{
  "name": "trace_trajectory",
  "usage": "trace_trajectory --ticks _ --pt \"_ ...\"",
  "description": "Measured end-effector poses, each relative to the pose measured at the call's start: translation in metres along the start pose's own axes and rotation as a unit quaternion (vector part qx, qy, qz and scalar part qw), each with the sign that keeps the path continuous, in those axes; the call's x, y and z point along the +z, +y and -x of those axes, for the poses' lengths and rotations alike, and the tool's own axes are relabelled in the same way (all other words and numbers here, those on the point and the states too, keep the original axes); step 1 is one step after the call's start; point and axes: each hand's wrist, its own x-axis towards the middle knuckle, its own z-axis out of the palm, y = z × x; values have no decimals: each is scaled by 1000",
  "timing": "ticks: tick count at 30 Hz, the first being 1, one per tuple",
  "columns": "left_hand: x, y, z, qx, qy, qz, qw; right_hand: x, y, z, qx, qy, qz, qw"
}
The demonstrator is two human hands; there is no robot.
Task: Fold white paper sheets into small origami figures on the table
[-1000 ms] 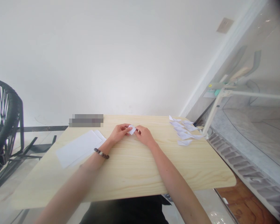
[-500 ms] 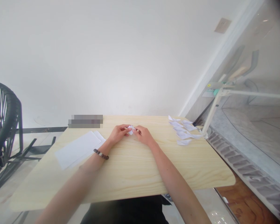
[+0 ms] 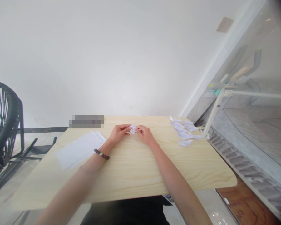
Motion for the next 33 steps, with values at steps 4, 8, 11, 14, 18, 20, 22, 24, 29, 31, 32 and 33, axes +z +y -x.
trace_trajectory --ticks 4,8,11,14,18,20,22,24,29,31,32,33 --pt "1 -1 0 4 -12 -22 1000 1 -2 0 -3 26 -14 1000" --pt "1 -4 0 6 -9 -43 999 0 -3 0 -12 36 -14 999" --pt "1 -4 0 3 1 -44 999 0 -3 0 -8 37 -9 999" --pt "2 -3 0 -5 9 -38 999 1 -2 -1 3 39 -9 999" --pt "2 -2 0 -19 20 -37 999 2 -1 -2 15 46 -25 999" --pt "2 -1 0 -23 21 -29 999 2 -2 -2 26 43 -36 998" --pt "2 -1 0 -25 20 -18 999 2 -3 -2 38 35 -48 997" --pt "3 -1 0 -28 23 -11 999 2 -4 -2 48 32 -59 997" --pt "3 0 0 -21 -3 -13 1000 2 -1 -3 39 30 -51 998" --pt "2 1 1 -13 -20 -13 1000 1 0 -2 22 28 -38 999" --pt "2 2 1 -10 -23 -12 1000 1 0 -2 13 28 -32 999" --pt "1 3 2 -9 -23 -11 1000 0 0 -1 5 27 -27 999"
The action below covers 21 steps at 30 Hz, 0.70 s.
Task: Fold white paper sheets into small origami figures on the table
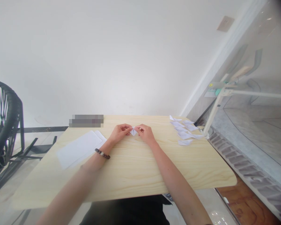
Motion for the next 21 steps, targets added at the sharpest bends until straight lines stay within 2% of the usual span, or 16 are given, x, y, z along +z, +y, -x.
trace_trajectory --ticks 7,16,21 --pt "-1 0 1 16 -6 -25 1000 -2 -4 1 -1 -16 18 1000" --pt "4 -1 -1 19 34 -15 999 2 -2 -1 24 -2 -17 1000" --pt "0 1 0 15 16 -17 1000 2 -4 1 17 -6 -2 1000"
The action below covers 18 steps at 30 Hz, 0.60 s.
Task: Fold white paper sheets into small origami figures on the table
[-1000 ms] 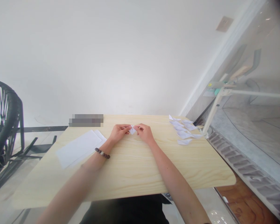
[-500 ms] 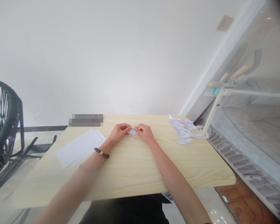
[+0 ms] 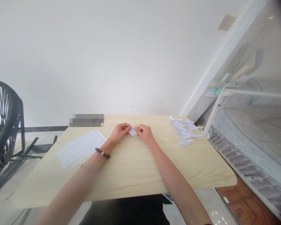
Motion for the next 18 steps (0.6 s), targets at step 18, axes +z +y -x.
trace_trajectory --ticks 18 --pt "-1 0 2 14 -36 -31 999 1 0 1 25 -12 -20 999"
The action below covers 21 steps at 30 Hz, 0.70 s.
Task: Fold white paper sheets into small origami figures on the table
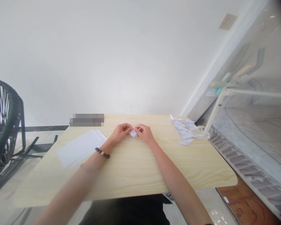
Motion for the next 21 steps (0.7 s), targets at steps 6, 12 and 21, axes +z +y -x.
trace_trajectory --ticks 6,12,21 --pt "2 -4 1 -4 -18 9 1000 -1 -1 0 26 -6 -32 999" --pt "2 -4 1 -6 -36 49 998 0 -1 1 37 -18 -45 998" --pt "1 -3 0 -41 -36 50 997 -1 0 1 53 -3 -71 996"
